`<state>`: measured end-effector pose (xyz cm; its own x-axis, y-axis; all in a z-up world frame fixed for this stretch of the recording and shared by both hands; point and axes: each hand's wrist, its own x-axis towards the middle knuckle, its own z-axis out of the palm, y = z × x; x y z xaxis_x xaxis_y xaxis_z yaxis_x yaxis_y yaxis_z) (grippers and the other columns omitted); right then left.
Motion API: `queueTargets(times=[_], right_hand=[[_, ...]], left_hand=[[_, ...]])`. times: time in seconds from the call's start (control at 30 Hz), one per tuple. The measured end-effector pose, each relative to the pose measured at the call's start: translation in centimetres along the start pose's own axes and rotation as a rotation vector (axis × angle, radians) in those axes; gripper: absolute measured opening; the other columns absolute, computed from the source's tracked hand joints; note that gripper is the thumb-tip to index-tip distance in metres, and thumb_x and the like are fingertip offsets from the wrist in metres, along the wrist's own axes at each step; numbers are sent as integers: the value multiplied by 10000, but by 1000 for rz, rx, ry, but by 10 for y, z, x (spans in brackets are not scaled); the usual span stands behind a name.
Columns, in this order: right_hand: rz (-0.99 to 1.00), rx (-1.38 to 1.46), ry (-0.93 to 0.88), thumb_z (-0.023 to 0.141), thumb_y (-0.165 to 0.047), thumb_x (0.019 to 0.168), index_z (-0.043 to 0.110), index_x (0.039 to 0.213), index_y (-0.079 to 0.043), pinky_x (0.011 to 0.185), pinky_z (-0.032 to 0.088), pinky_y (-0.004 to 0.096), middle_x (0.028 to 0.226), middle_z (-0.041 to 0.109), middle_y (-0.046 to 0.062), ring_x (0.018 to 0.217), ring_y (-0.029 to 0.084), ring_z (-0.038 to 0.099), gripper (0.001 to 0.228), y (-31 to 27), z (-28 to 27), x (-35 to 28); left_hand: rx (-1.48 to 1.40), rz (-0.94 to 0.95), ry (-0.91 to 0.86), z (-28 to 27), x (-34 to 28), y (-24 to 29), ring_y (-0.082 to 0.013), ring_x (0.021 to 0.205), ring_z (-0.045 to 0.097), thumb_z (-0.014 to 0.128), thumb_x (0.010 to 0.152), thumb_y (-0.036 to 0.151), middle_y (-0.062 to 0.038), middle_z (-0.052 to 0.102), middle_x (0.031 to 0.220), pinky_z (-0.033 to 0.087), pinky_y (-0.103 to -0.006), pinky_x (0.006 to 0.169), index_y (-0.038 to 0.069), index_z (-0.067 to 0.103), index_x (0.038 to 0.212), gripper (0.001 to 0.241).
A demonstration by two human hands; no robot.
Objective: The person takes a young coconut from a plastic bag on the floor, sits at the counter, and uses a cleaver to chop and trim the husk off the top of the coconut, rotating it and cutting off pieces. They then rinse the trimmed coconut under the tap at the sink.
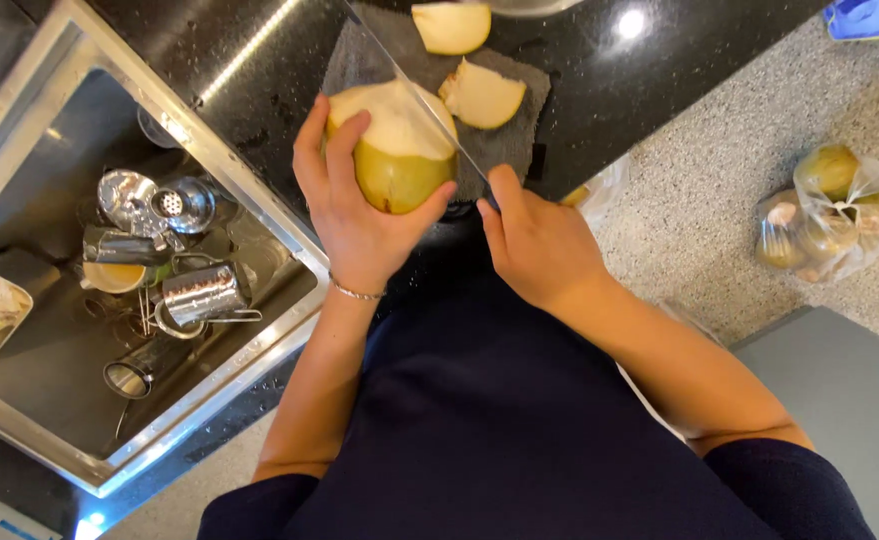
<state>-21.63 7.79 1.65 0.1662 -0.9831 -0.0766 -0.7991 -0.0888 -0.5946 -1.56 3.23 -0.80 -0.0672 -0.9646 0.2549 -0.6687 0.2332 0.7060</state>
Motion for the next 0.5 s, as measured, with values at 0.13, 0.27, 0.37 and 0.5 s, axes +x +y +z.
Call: queueTargets(times=[0.13, 0.27, 0.37, 0.5], right_hand=[[7, -14, -30, 591, -187, 1036, 469, 1117, -52, 539, 497, 505, 770, 672, 171, 662, 411, 660, 199, -6, -4, -1], [59, -52, -117, 583, -200, 1041, 450, 1086, -49, 519, 498, 496, 758, 666, 154, 664, 390, 672, 207, -8, -5, -1], [25, -65, -92, 570, -195, 1049, 450, 1117, -47, 536, 516, 487, 754, 664, 158, 663, 392, 671, 203, -6, -4, 1], [35, -112, -109, 568, -201, 1030, 451, 1095, -51, 518, 516, 492, 763, 675, 156, 661, 392, 676, 202, -6, -10, -10]], left_hand=[[21, -11, -2, -1, -5, 0, -416, 1444, 442, 1018, 712, 409, -196, 377, 1584, 431, -477, 1190, 129, 509, 1414, 912], [28, 3, 7, 2, -2, 0, -417, 1456, 426, 1018, 719, 411, -197, 374, 1587, 423, -495, 1223, 130, 506, 1418, 911], [36, -33, -1, 2, -5, 2, -415, 1460, 422, 1012, 719, 404, -198, 378, 1588, 425, -497, 1216, 133, 510, 1414, 899], [46, -12, 9, 4, -4, 1, -420, 1454, 413, 1009, 727, 422, -198, 367, 1580, 420, -509, 1216, 135, 513, 1416, 896]])
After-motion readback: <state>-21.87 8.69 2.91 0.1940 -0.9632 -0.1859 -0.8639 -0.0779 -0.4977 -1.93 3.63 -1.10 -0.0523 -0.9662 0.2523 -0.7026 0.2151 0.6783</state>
